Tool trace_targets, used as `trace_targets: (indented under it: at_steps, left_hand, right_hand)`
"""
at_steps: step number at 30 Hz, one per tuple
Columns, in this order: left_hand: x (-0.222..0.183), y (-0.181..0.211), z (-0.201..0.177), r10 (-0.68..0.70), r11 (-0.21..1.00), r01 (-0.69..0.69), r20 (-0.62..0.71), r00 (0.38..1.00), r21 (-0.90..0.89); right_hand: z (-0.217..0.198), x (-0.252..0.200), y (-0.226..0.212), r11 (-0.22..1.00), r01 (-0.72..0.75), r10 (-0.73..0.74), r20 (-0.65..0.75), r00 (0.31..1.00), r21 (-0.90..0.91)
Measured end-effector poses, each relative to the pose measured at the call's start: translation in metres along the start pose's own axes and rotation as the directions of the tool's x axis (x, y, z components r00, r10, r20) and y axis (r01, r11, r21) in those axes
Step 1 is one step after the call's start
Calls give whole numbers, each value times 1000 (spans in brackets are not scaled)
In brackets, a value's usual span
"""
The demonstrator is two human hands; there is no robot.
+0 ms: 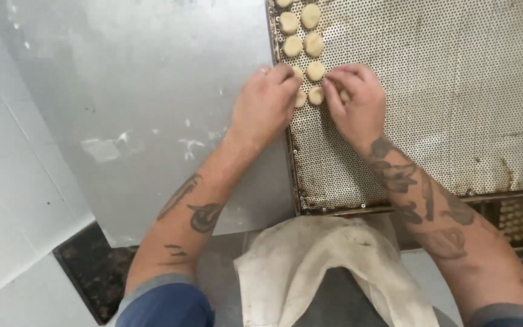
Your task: The person is picking up small pieces of dough from a table and arranging them in rows on a baking tray.
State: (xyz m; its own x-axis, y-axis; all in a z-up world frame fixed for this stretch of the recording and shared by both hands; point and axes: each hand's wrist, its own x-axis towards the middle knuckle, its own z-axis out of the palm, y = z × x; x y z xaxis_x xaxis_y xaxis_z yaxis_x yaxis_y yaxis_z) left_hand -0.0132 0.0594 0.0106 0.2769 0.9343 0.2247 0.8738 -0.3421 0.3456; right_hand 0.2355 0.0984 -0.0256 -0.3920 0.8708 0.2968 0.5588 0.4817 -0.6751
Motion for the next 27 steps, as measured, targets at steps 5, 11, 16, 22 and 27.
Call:
trace_targets:
  at_steps: [5, 11, 16, 22, 27]
  left_hand:
    - [24, -33, 32, 86, 986, -85, 5, 996, 142]
    - [27, -9, -2, 64, 983, -94, 189, 980, 156]
    - [2, 16, -27, -6, 1000, 8, 101, 995, -21]
    - [-23, 28, -2, -57, 997, 56, 22, 998, 45]
    - [-21, 41, -23, -137, 990, 134, -58, 989, -52]
  right_hand:
    - [11, 24, 6, 992, -120, 118, 47, 992, 35]
    - [-4, 34, -15, 993, -115, 113, 72, 991, 35]
    - [-6, -8, -2, 996, -30, 25, 58, 998, 83]
    - [8, -22, 4, 994, -30, 21, 84, 996, 109]
    - [-5, -21, -11, 995, -27, 18, 92, 996, 94]
